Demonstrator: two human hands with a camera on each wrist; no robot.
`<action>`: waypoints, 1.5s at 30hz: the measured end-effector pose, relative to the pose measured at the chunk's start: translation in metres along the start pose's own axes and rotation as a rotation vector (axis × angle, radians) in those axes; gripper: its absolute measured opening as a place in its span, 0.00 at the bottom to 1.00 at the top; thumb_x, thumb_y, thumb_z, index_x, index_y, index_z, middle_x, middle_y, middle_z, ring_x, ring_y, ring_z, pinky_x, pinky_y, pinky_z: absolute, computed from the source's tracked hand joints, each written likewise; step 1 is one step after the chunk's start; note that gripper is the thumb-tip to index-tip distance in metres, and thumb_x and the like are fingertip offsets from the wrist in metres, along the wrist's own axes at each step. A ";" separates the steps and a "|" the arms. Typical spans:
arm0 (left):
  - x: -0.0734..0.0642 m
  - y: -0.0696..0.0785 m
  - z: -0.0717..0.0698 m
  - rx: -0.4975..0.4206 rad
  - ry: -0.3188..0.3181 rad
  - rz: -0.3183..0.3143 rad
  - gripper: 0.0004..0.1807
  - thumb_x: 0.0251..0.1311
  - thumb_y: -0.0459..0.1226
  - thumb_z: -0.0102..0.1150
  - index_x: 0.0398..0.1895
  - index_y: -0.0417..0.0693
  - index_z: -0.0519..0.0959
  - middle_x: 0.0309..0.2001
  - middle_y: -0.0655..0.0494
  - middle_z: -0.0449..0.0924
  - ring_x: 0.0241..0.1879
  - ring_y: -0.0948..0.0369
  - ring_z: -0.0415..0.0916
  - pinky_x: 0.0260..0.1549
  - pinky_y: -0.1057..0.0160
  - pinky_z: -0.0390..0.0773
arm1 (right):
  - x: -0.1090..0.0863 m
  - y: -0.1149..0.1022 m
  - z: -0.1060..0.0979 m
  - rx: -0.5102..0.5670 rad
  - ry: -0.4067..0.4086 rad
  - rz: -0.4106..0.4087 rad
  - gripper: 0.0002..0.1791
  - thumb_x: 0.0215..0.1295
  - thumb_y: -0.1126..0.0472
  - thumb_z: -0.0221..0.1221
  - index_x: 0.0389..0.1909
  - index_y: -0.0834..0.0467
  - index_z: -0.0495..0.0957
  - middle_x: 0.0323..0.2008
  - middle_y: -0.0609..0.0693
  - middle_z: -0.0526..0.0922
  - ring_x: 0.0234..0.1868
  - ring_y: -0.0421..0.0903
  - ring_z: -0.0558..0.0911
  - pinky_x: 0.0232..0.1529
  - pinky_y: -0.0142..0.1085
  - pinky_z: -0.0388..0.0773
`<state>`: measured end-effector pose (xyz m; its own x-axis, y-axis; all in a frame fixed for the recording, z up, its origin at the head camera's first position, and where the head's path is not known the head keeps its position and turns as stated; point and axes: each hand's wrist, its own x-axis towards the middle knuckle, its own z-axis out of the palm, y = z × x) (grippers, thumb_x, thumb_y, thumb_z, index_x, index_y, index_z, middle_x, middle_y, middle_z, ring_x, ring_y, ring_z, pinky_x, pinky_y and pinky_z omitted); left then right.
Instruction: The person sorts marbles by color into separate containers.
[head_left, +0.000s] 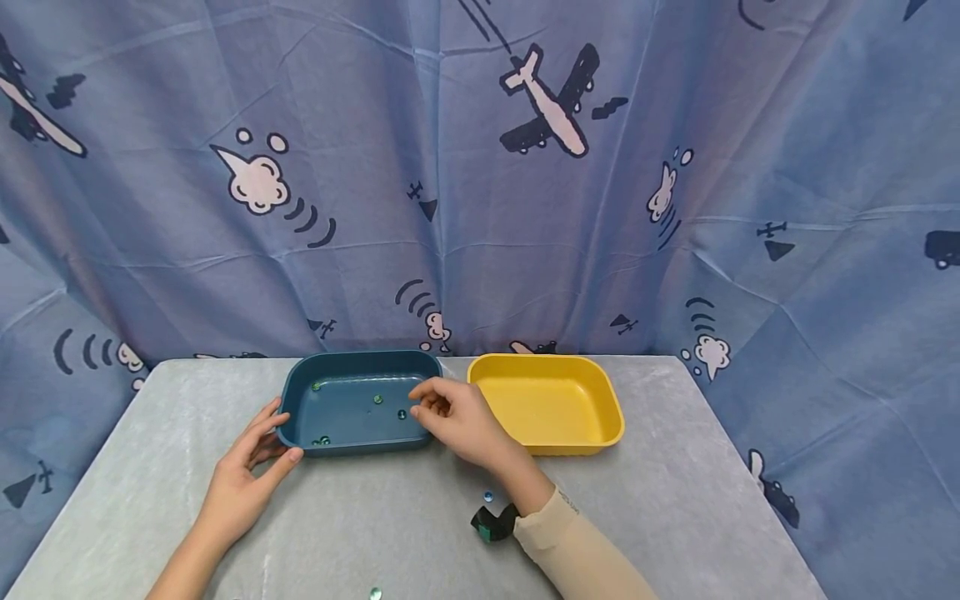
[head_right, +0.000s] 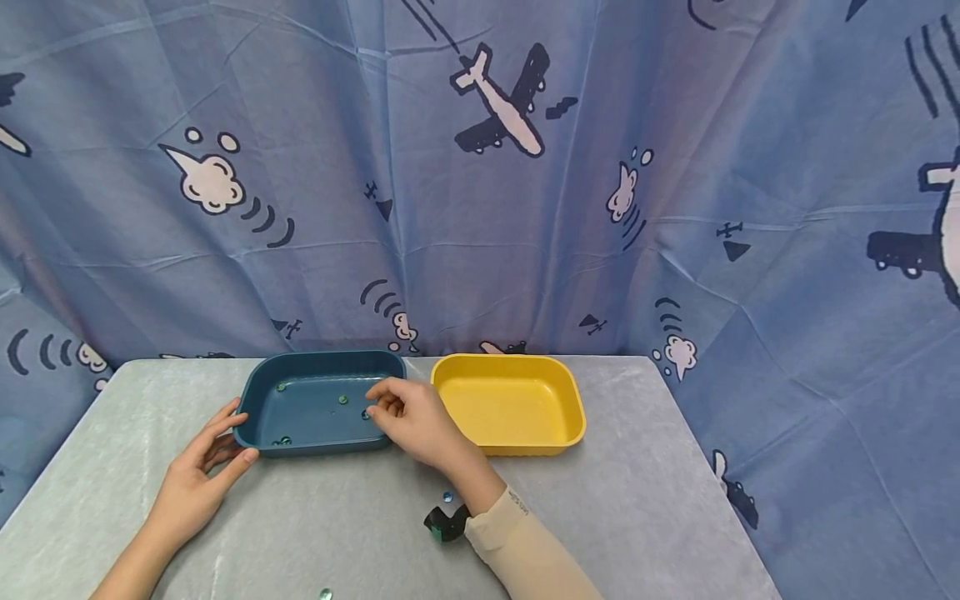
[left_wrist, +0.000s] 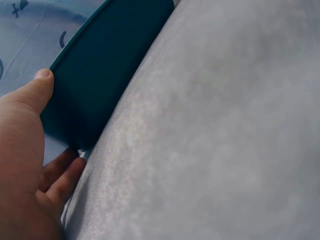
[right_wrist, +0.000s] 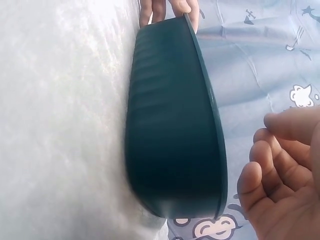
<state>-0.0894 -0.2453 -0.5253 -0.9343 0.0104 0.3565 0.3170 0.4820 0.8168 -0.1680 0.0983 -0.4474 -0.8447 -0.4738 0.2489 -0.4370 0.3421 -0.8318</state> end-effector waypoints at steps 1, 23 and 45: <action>0.000 0.000 0.000 0.001 0.000 0.000 0.34 0.72 0.30 0.72 0.79 0.48 0.74 0.85 0.47 0.61 0.61 0.76 0.76 0.54 0.79 0.80 | -0.001 -0.001 0.000 0.000 -0.003 -0.001 0.07 0.77 0.63 0.69 0.51 0.55 0.88 0.34 0.42 0.84 0.32 0.42 0.78 0.32 0.31 0.79; -0.001 -0.003 0.002 -0.013 -0.010 -0.019 0.32 0.74 0.32 0.71 0.79 0.47 0.74 0.85 0.50 0.60 0.62 0.73 0.77 0.54 0.79 0.80 | -0.036 -0.031 0.004 0.021 -0.209 -0.089 0.06 0.78 0.61 0.68 0.51 0.51 0.88 0.38 0.38 0.84 0.38 0.36 0.80 0.39 0.30 0.84; 0.000 -0.001 0.000 -0.010 -0.005 -0.015 0.32 0.73 0.31 0.71 0.79 0.46 0.74 0.85 0.49 0.61 0.62 0.74 0.77 0.54 0.79 0.80 | -0.065 -0.025 0.046 -0.084 -0.464 -0.203 0.06 0.80 0.59 0.67 0.51 0.56 0.88 0.35 0.35 0.81 0.35 0.23 0.74 0.36 0.19 0.80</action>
<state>-0.0895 -0.2454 -0.5260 -0.9398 0.0070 0.3418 0.3041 0.4738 0.8265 -0.0882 0.0829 -0.4658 -0.5220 -0.8415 0.1391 -0.6178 0.2606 -0.7419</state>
